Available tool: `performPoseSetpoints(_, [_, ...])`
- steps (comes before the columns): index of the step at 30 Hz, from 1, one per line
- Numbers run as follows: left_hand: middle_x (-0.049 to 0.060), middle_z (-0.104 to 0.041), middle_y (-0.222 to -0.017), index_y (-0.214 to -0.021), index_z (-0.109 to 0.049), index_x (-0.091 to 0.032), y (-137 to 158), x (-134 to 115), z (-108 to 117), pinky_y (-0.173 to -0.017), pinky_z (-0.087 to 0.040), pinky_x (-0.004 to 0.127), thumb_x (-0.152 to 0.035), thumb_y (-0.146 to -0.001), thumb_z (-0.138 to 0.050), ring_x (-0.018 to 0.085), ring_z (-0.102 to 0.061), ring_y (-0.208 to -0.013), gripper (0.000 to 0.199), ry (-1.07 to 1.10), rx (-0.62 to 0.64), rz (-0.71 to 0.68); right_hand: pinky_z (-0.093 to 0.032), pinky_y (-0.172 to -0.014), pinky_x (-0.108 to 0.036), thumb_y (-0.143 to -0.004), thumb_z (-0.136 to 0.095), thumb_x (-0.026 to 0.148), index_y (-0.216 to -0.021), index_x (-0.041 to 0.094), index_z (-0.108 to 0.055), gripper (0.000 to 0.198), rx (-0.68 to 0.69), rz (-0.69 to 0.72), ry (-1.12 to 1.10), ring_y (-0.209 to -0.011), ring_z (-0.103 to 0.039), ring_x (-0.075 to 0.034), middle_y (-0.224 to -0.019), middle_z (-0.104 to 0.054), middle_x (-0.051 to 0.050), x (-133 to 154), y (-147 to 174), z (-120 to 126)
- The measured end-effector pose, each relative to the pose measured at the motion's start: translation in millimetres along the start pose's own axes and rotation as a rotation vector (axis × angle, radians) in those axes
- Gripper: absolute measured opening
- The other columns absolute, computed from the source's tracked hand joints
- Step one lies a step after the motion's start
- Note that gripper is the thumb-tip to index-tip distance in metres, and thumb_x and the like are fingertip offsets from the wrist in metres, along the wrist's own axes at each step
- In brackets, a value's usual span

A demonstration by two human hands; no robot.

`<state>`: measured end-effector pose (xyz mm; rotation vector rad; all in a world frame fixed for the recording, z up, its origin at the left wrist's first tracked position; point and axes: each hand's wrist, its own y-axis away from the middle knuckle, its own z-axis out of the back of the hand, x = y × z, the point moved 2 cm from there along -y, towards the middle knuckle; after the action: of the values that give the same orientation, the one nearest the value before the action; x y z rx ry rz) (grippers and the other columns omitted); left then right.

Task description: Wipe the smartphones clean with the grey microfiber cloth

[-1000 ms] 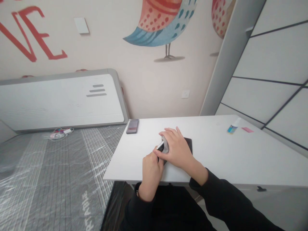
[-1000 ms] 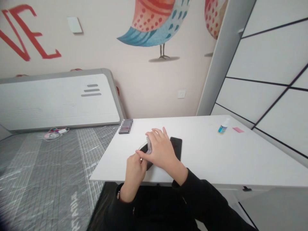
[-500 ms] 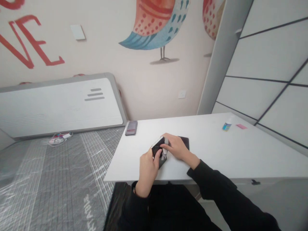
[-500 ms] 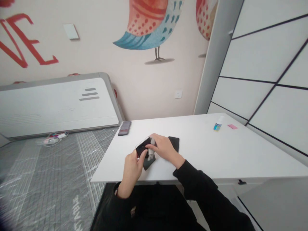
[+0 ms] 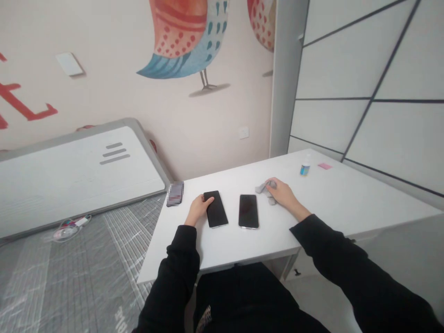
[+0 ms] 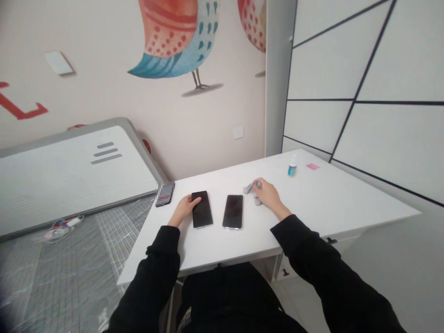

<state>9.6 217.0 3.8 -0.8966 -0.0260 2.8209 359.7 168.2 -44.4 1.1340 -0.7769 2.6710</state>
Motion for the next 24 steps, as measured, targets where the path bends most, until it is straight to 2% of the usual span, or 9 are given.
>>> performPoseSetpoints(3, [0.007,-0.069,-0.113,-0.116,-0.065,-0.015,-7,6,-6,-0.085,-0.059,0.041,-0.040,-0.098,-0.063,0.020,-0.069,-0.097,0.031,-0.083,0.013,0.027,-0.051,-0.082,-0.042,-0.087,-0.054,0.023,-0.102,0.020,-0.064,0.017,-0.011,0.020,0.067,-0.092,-0.067,-0.030,-0.100,-0.074,-0.013,-8,-1,3])
performPoseSetpoints(7, [0.007,-0.069,-0.113,-0.117,-0.064,-0.015,-3,7,-14,-0.088,-0.058,0.043,-0.042,-0.099,-0.061,0.021,-0.068,-0.099,0.032,-0.181,-0.038,0.032,-0.043,-0.103,-0.047,-0.085,-0.056,0.017,-0.121,0.013,-0.059,0.036,-0.065,0.154,0.131,-0.121,-0.054,-0.035,-0.128,-0.063,-0.021,10,7,8])
performPoseSetpoints(12, [0.012,-0.064,-0.120,-0.121,-0.063,-0.014,11,-6,-10,-0.095,-0.053,0.043,-0.041,-0.098,-0.060,0.023,-0.066,-0.105,0.035,-0.279,-0.119,-0.020,-0.039,-0.104,-0.045,-0.091,-0.050,0.016,-0.111,0.016,-0.067,0.026,0.053,0.409,0.190,-0.113,-0.057,-0.030,-0.115,-0.069,-0.014,50,29,-5])
performPoseSetpoints(15, [0.021,-0.054,-0.131,-0.130,-0.057,-0.008,33,-30,-6,-0.100,-0.048,0.041,-0.034,-0.101,-0.054,0.027,-0.062,-0.114,0.039,-0.338,-0.183,-0.077,-0.039,-0.099,-0.043,-0.096,-0.046,0.018,-0.107,0.016,-0.070,0.026,0.120,0.484,0.234,-0.107,-0.060,-0.028,-0.109,-0.071,-0.011,60,34,-16])
performPoseSetpoints(17, [0.020,-0.056,-0.129,-0.127,-0.060,-0.010,57,-54,-14,-0.100,-0.046,0.043,-0.037,-0.101,-0.051,0.030,-0.058,-0.119,0.038,-0.375,-0.177,-0.167,-0.040,-0.095,-0.042,-0.098,-0.045,0.021,-0.103,0.016,-0.071,0.028,0.144,0.489,0.263,-0.103,-0.061,-0.028,-0.104,-0.072,-0.011,59,34,-20])
performPoseSetpoints(18, [0.017,-0.061,-0.121,-0.119,-0.065,-0.012,70,-67,-22,-0.099,-0.047,0.043,-0.043,-0.100,-0.053,0.031,-0.058,-0.117,0.038,-0.392,-0.143,-0.224,-0.040,-0.092,-0.042,-0.099,-0.045,0.023,-0.101,0.017,-0.072,0.028,0.156,0.486,0.275,-0.101,-0.061,-0.028,-0.102,-0.073,-0.011,57,33,-22])
performPoseSetpoints(20, [0.018,-0.066,-0.110,-0.106,-0.070,-0.011,96,-90,-42,-0.099,-0.045,0.047,-0.063,-0.093,-0.056,0.035,-0.057,-0.114,0.055,-0.416,-0.093,-0.290,-0.040,-0.089,-0.042,-0.100,-0.045,0.027,-0.097,0.017,-0.072,0.029,0.181,0.475,0.294,-0.098,-0.062,-0.028,-0.099,-0.072,-0.012,53,33,-23])
performPoseSetpoints(22, [0.023,-0.066,-0.109,-0.110,-0.070,-0.006,114,-108,-62,-0.099,-0.044,0.052,-0.076,-0.084,-0.059,0.039,-0.057,-0.112,0.075,-0.433,-0.061,-0.308,-0.040,-0.088,-0.042,-0.100,-0.044,0.028,-0.096,0.017,-0.071,0.029,0.203,0.460,0.304,-0.098,-0.062,-0.029,-0.098,-0.072,-0.012,47,32,-23])
performPoseSetpoints(24, [0.027,-0.064,-0.112,-0.120,-0.064,0.000,122,-118,-78,-0.096,-0.045,0.054,-0.074,-0.084,-0.060,0.042,-0.058,-0.110,0.082,-0.487,0.005,-0.299,-0.041,-0.087,-0.042,-0.100,-0.040,0.029,-0.095,0.018,-0.068,0.031,0.220,0.441,0.305,-0.097,-0.062,-0.029,-0.099,-0.071,-0.013,43,32,-23])
